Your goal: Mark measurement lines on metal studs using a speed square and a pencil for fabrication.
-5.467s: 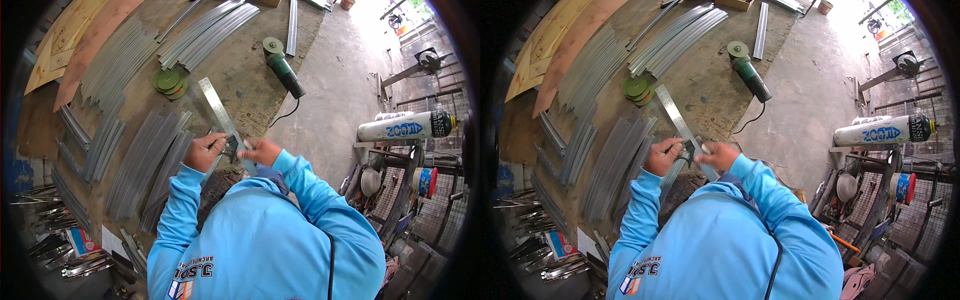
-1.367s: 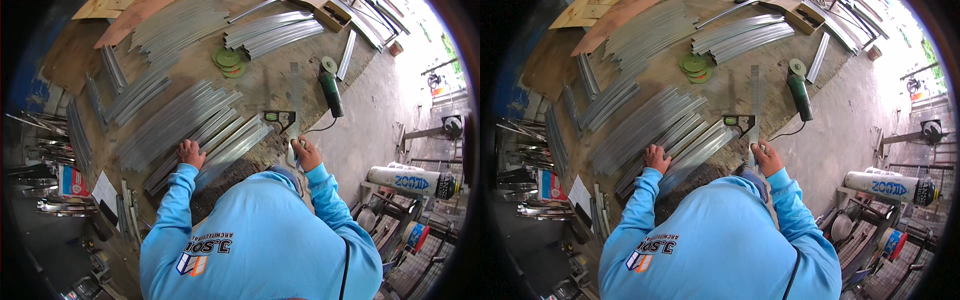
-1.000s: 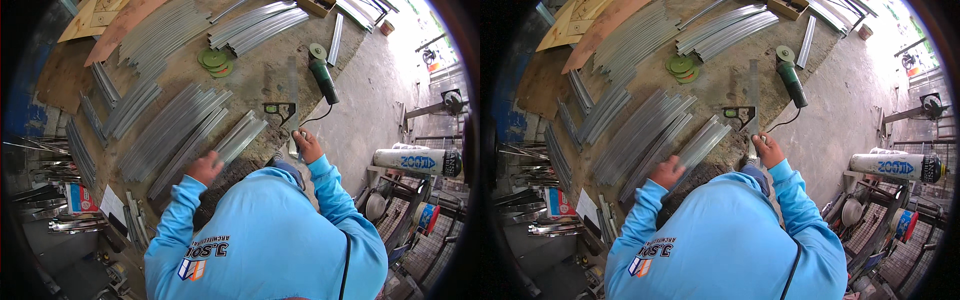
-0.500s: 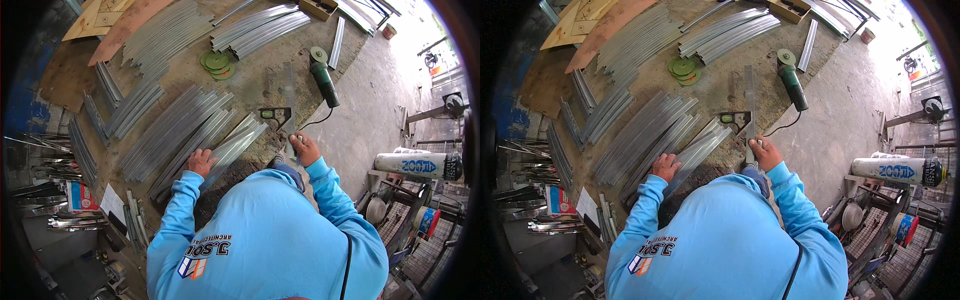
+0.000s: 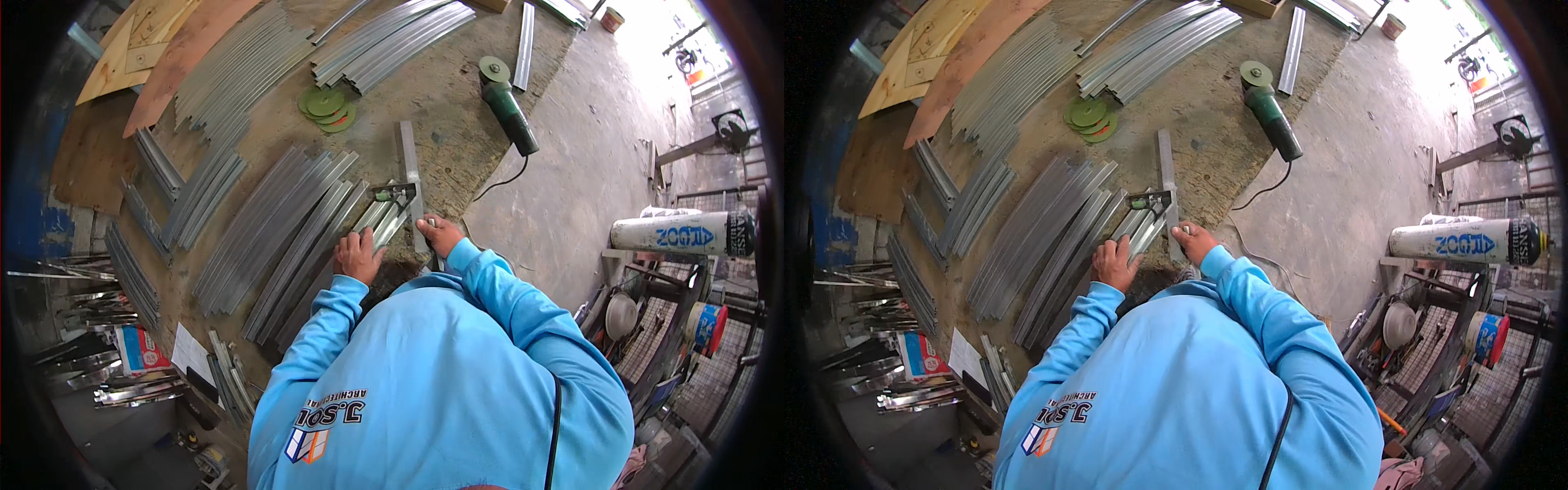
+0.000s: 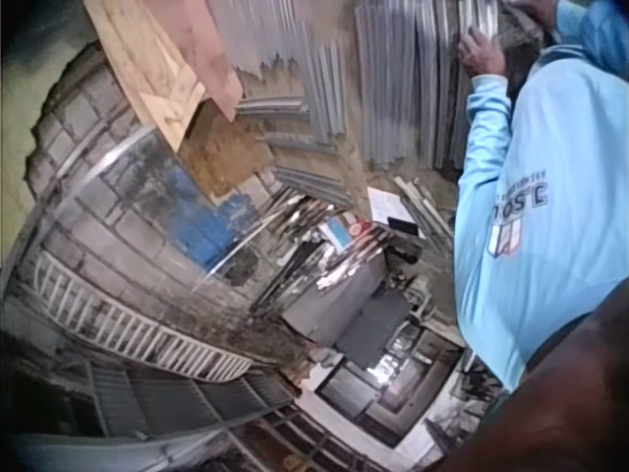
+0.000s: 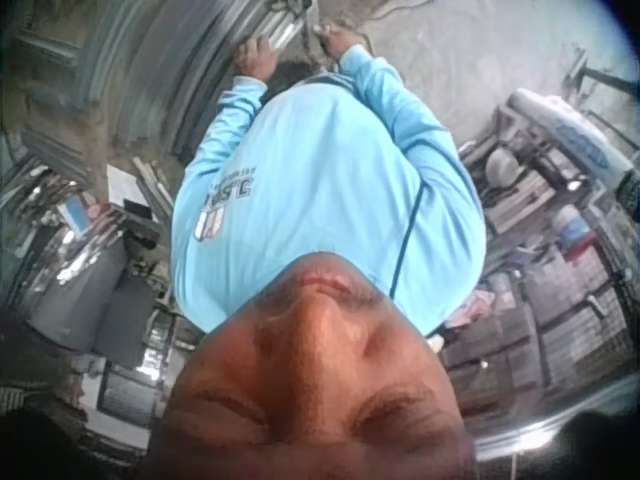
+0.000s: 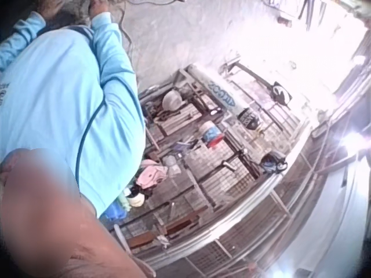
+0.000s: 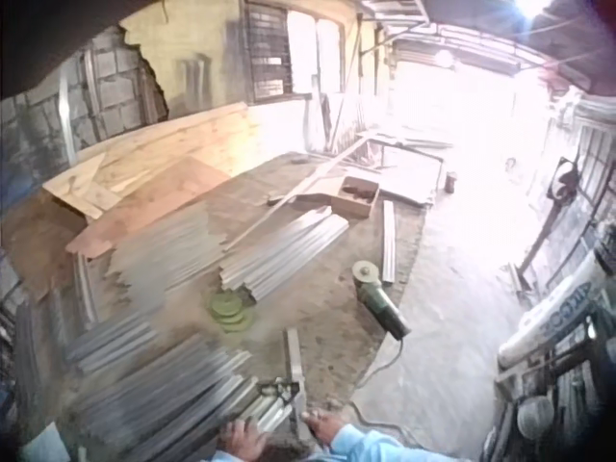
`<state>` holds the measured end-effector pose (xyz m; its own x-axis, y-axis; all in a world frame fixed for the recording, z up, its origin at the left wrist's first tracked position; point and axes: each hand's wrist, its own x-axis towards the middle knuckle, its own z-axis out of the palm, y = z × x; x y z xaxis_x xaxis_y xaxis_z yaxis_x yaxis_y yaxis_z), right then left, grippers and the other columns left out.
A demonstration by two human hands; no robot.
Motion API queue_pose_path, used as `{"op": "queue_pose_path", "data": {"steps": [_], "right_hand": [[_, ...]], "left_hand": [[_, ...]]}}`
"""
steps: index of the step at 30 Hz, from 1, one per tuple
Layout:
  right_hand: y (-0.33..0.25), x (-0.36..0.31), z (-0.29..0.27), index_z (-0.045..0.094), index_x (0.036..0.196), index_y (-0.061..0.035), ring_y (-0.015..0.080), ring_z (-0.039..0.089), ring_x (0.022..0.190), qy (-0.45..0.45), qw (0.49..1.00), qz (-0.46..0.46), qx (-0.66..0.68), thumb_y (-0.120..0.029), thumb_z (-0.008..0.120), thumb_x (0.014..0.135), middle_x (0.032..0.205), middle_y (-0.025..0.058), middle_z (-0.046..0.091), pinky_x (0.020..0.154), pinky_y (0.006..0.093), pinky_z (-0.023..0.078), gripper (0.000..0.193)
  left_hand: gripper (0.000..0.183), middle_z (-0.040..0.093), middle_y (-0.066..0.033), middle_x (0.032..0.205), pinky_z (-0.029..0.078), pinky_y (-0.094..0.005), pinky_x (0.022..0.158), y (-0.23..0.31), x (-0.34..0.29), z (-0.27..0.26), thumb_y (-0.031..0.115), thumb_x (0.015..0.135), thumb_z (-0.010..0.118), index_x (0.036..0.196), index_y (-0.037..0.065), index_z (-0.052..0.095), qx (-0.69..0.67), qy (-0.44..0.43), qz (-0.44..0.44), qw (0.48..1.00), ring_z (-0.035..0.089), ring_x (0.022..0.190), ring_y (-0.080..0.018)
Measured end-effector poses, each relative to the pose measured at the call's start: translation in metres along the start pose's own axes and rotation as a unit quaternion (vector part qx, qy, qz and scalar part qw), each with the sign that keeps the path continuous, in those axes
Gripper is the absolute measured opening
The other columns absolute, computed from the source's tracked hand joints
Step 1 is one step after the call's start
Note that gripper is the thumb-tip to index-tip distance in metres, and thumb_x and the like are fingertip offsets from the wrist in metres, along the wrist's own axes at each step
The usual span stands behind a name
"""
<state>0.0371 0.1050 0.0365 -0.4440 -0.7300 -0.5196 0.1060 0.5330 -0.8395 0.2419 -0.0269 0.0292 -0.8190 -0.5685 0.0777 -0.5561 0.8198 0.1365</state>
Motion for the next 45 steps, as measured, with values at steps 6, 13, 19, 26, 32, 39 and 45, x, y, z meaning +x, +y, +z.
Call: {"op": "queue_pose_path", "data": {"steps": [6, 13, 19, 26, 32, 39, 45], "right_hand": [[-0.009, 0.028, -0.001, 0.064, 0.119, -0.0053, 0.0238, 0.064, 0.084, 0.005, 0.999, -0.017, -0.041, -0.043, 0.056, 0.100, 0.094, 0.0141, 0.070, 0.078, 0.0371, 0.050, 0.043], [-0.005, 0.038, 0.007, 0.067, 0.109, -0.0046, 0.0402, 0.067, 0.092, 0.041, 0.995, -0.015, -0.084, -0.046, 0.055, 0.098, 0.096, 0.0224, 0.070, 0.082, 0.0454, 0.051, 0.044], [0.002, 0.029, 0.007, 0.068, 0.103, -0.0026, 0.0450, 0.065, 0.097, 0.079, 0.988, 0.002, -0.131, -0.050, 0.055, 0.097, 0.100, 0.0264, 0.069, 0.084, 0.0477, 0.051, 0.050], [-0.008, 0.011, -0.023, 0.064, 0.091, -0.0005, 0.0456, 0.060, 0.079, 0.251, 0.959, -0.103, -0.076, -0.047, 0.041, 0.104, 0.082, 0.0247, 0.065, 0.073, 0.0504, 0.047, 0.053], [-0.049, 0.019, -0.026, 0.063, 0.105, -0.0051, 0.0397, 0.062, 0.071, 0.241, 0.961, -0.137, 0.019, -0.037, 0.052, 0.103, 0.078, 0.0209, 0.066, 0.065, 0.0455, 0.049, 0.034], [-0.062, 0.034, -0.019, 0.064, 0.108, -0.0090, 0.0440, 0.067, 0.082, 0.236, 0.953, -0.152, -0.118, -0.032, 0.062, 0.098, 0.086, 0.0247, 0.069, 0.069, 0.0487, 0.052, 0.025], [-0.078, 0.050, -0.024, 0.063, 0.104, -0.0070, 0.0459, 0.065, 0.081, 0.221, 0.920, -0.215, -0.241, -0.032, 0.058, 0.097, 0.082, 0.0247, 0.067, 0.071, 0.0540, 0.051, 0.026]], "left_hand": [[0.078, 0.054, -0.0118, 0.107, 0.045, -0.0482, 0.080, 0.020, 0.053, -0.010, 0.036, 0.077, 0.080, 0.144, 0.015, 0.046, -0.055, 0.022, 0.083, 0.995, 0.055, 0.097, -0.0328], [0.073, 0.056, -0.0113, 0.111, 0.044, -0.0484, 0.084, 0.022, 0.086, 0.027, 0.026, 0.081, 0.077, 0.146, 0.013, 0.046, -0.075, 0.013, 0.083, 0.994, 0.054, 0.102, -0.0339], [0.070, 0.057, -0.0069, 0.119, 0.041, -0.0482, 0.087, 0.022, 0.085, 0.029, 0.028, 0.085, 0.073, 0.148, 0.017, 0.044, -0.091, 0.007, 0.087, 0.992, 0.052, 0.101, -0.0314], [0.071, 0.054, -0.0032, 0.129, 0.038, -0.0489, 0.093, 0.025, 0.086, 0.025, 0.028, 0.089, 0.069, 0.153, 0.022, 0.038, -0.074, -0.039, 0.070, 0.994, 0.050, 0.107, -0.0298], [0.074, 0.053, -0.0032, 0.130, 0.039, -0.0484, 0.093, 0.025, 0.085, 0.024, 0.027, 0.089, 0.069, 0.154, 0.023, 0.035, -0.065, -0.031, 0.072, 0.995, 0.050, 0.107, -0.0297], [0.079, 0.052, -0.0043, 0.129, 0.039, -0.0483, 0.094, 0.027, 0.085, 0.021, 0.023, 0.088, 0.071, 0.156, 0.022, 0.032, -0.056, -0.028, 0.075, 0.995, 0.049, 0.107, -0.0299], [0.079, 0.050, -0.0046, 0.130, 0.039, -0.0496, 0.091, 0.026, 0.086, 0.025, 0.024, 0.087, 0.072, 0.155, 0.022, 0.032, -0.049, -0.019, 0.080, 0.995, 0.048, 0.107, -0.0305]]}}
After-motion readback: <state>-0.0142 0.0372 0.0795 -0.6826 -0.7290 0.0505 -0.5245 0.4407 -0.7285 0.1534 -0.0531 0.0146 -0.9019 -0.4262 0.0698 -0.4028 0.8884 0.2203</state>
